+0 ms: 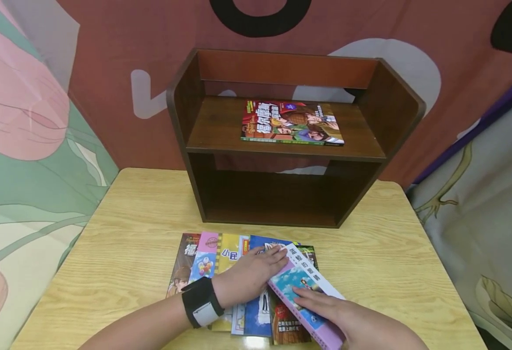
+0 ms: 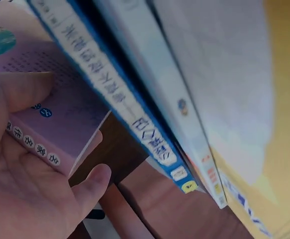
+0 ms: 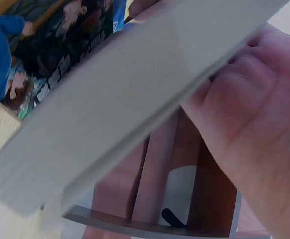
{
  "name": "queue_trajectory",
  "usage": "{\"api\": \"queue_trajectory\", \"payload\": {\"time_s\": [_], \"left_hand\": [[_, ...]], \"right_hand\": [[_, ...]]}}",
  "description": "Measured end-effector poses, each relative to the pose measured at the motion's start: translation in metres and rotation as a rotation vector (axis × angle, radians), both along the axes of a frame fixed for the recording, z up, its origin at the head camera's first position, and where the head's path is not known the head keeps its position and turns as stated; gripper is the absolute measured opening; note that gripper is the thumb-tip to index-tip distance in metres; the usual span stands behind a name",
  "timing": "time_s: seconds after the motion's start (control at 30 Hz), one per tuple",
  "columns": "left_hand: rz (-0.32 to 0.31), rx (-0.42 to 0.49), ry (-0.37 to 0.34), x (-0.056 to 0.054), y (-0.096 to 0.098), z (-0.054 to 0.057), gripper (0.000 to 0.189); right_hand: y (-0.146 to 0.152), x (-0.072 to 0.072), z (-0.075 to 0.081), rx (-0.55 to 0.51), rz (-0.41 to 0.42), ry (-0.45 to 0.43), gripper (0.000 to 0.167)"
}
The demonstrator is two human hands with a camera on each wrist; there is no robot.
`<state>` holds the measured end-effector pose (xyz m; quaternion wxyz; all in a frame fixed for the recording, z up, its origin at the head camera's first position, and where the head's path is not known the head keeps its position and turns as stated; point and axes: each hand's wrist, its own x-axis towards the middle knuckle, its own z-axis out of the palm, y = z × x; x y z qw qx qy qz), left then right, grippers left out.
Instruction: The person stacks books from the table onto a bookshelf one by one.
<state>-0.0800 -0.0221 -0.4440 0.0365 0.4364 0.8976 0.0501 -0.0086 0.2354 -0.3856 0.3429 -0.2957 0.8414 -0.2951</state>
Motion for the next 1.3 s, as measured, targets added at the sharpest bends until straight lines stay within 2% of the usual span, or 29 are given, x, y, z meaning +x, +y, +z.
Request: {"api": "queue_trajectory", "payload": {"time_s": [0.13, 0.23, 0.3, 0.43, 0.6, 0.67, 0.73, 0.93, 1.0, 1.13, 1.3], "left_hand": [[-0.007, 0.031, 0.049, 0.0, -0.005, 0.01, 0.058], [0.002, 0.071, 0.105, 0.001, -0.01, 0.02, 0.051], [0.019, 0.107, 0.126, 0.002, -0.014, 0.026, 0.046], [0.079, 0.18, 0.135, 0.006, -0.02, 0.034, 0.038], [0.153, 0.241, 0.178, 0.01, -0.023, 0.037, 0.032], [0.168, 0.242, 0.213, 0.013, -0.023, 0.038, 0.032], [0.18, 0.236, 0.256, 0.016, -0.022, 0.041, 0.033], [0.237, 0.218, 0.42, 0.028, -0.016, 0.05, 0.037], [0.261, 0.213, 0.45, 0.031, -0.014, 0.052, 0.038], [0.287, 0.197, 0.443, 0.034, -0.012, 0.055, 0.039], [0.29, 0.165, 0.431, 0.033, -0.013, 0.055, 0.042]], "right_hand": [[0.003, -0.001, 0.001, -0.013, -0.065, -0.035, 0.089], [0.006, -0.003, 0.003, 0.006, -0.152, -0.027, 0.094], [0.009, -0.004, 0.004, 0.031, -0.206, 0.018, 0.097], [0.012, -0.003, 0.004, 0.083, -0.238, 0.228, 0.092], [0.011, -0.005, -0.001, 0.08, -0.255, 0.574, 0.072], [0.009, -0.007, -0.003, 0.082, -0.267, 0.673, 0.068], [0.008, -0.01, -0.006, 0.083, -0.266, 0.733, 0.067], [-0.004, -0.017, -0.008, 0.155, -0.29, 0.823, 0.061], [-0.011, -0.02, -0.007, 0.172, -0.288, 0.853, 0.058], [-0.024, -0.024, -0.006, 0.187, -0.282, 0.89, 0.053], [-0.032, -0.028, -0.009, 0.22, -0.315, 0.88, 0.052]]}}
